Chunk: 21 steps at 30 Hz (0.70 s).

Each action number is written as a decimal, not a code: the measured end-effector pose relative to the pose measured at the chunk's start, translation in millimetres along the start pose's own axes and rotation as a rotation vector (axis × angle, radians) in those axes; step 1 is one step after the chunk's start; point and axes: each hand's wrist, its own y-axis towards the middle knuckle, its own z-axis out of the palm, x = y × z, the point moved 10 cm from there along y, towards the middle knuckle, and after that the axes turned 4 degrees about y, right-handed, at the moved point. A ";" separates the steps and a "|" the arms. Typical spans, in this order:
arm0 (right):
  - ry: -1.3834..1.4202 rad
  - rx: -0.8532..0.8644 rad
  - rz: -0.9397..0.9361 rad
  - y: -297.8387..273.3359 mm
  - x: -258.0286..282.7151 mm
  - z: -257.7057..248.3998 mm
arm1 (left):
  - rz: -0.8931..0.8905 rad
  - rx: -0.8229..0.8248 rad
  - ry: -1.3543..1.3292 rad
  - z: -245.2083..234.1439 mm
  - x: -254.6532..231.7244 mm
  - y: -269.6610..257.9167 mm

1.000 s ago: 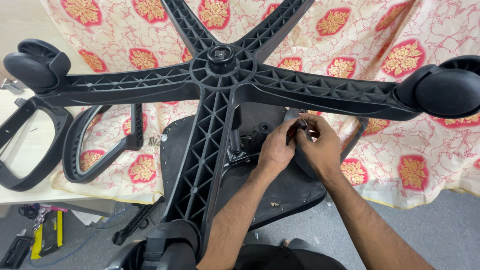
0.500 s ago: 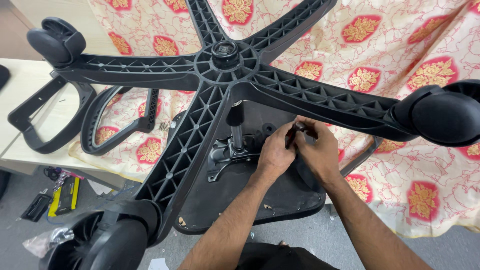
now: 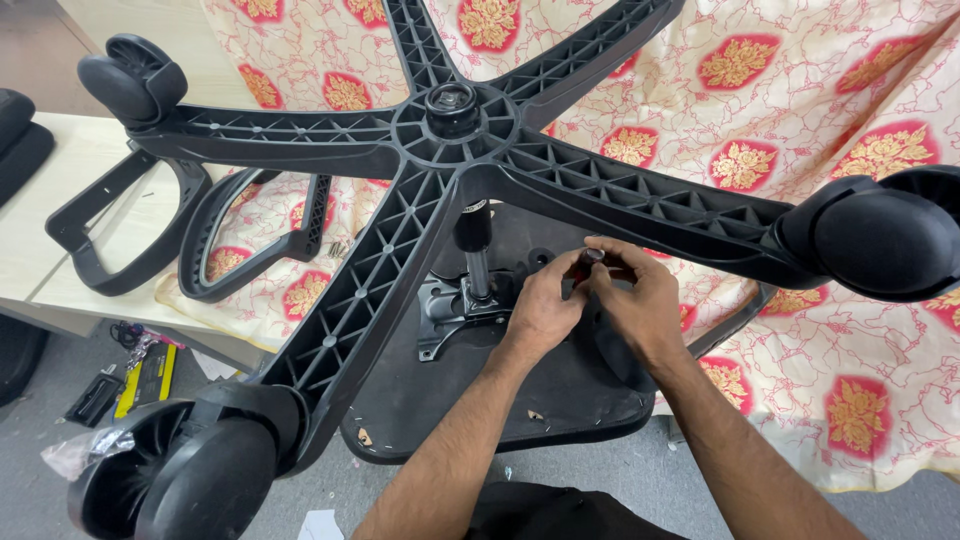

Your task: The person attaches the base of an office chair to the seat using a screwdriver. They insert screws into the mounting plate and tighten them to secure the base to the seat.

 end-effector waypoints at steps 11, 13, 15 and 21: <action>0.057 0.038 0.020 5.4 -7.0 13.3 | 0.017 -0.031 0.052 -8.3 8.3 9.7; 0.082 0.081 -0.029 7.1 -2.9 17.1 | 0.043 -0.019 0.008 -9.4 6.0 10.1; 0.041 0.119 -0.123 6.8 7.9 19.3 | -0.004 -0.023 0.003 -10.0 8.4 11.5; -0.130 0.017 0.085 1.4 -4.0 13.4 | -0.074 0.006 0.168 -10.0 7.4 10.2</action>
